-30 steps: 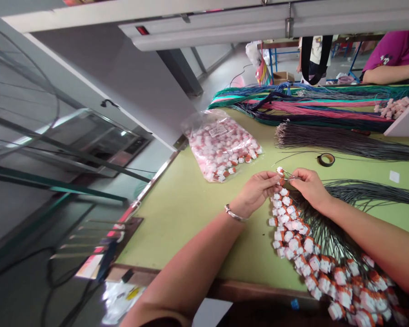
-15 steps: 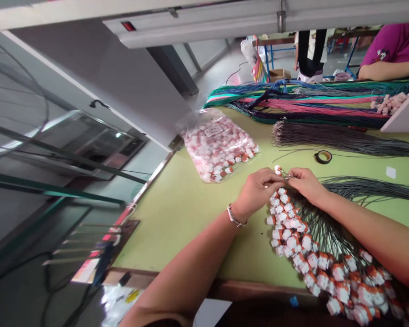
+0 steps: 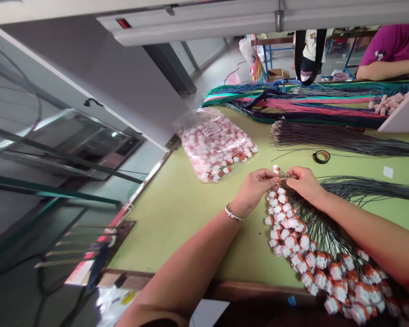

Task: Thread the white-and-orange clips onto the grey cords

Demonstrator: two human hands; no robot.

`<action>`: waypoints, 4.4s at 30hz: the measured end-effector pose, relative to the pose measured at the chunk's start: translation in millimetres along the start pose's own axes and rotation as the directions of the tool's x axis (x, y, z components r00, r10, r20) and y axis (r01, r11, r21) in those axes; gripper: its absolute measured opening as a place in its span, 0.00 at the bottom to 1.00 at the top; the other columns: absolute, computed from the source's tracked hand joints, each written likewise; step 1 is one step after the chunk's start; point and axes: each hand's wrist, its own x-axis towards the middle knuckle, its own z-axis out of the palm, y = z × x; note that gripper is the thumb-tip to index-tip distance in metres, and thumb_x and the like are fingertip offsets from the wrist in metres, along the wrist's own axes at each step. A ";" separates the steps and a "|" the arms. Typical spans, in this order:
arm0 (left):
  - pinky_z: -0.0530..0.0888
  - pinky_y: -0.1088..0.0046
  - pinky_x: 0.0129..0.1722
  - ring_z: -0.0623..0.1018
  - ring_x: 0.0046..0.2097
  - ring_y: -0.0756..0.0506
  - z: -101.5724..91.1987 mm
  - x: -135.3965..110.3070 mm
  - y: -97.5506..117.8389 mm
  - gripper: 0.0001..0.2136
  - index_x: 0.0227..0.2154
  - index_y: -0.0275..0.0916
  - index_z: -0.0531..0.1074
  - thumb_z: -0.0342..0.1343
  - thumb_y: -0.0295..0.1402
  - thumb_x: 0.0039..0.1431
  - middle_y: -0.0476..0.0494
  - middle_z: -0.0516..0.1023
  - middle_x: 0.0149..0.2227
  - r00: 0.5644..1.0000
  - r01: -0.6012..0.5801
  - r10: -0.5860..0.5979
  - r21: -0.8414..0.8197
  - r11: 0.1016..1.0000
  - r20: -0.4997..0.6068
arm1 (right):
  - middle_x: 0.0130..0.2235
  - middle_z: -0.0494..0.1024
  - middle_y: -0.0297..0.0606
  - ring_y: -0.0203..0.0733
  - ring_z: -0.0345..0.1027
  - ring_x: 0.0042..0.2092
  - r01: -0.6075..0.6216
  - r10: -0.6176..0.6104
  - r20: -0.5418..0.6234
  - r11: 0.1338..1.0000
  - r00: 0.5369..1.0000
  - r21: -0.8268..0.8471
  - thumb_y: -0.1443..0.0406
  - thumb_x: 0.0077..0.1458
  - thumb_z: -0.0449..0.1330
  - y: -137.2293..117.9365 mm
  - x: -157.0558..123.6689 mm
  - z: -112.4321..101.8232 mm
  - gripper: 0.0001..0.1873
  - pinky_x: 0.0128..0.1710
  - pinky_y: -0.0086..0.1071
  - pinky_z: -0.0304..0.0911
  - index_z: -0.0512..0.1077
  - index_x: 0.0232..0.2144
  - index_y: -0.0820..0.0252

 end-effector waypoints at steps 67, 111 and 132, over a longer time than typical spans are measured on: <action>0.66 0.79 0.22 0.68 0.22 0.55 10.4 -3.8 12.5 0.08 0.25 0.34 0.78 0.66 0.33 0.40 0.49 0.75 0.23 0.996 0.084 -0.083 0.068 0.994 -0.018 | 0.16 0.59 0.26 0.31 0.49 0.21 0.112 -0.110 -0.032 0.990 0.993 0.082 0.62 0.41 0.55 4.1 -3.4 1.3 0.07 0.21 0.28 0.45 0.64 0.19 0.59; 0.68 0.77 0.27 0.71 0.24 0.54 2.7 -0.8 2.9 0.11 0.24 0.34 0.74 0.67 0.35 0.40 0.49 0.76 0.24 1.000 -0.002 0.000 -0.101 0.995 -0.018 | 0.17 0.56 0.27 0.31 0.48 0.23 0.115 -0.116 -0.062 0.993 0.991 -0.024 0.60 0.41 0.54 -0.9 -3.8 3.4 0.10 0.22 0.27 0.45 0.61 0.15 0.59; 0.70 0.73 0.37 0.74 0.33 0.49 15.2 -1.8 -1.0 0.04 0.23 0.37 0.75 0.63 0.31 0.44 0.46 0.75 0.28 0.959 -0.242 0.271 0.259 0.935 -0.084 | 0.17 0.58 0.25 0.29 0.47 0.22 0.039 -0.043 0.058 0.997 0.997 0.068 0.63 0.37 0.55 5.0 1.8 -3.3 0.06 0.22 0.26 0.43 0.63 0.17 0.60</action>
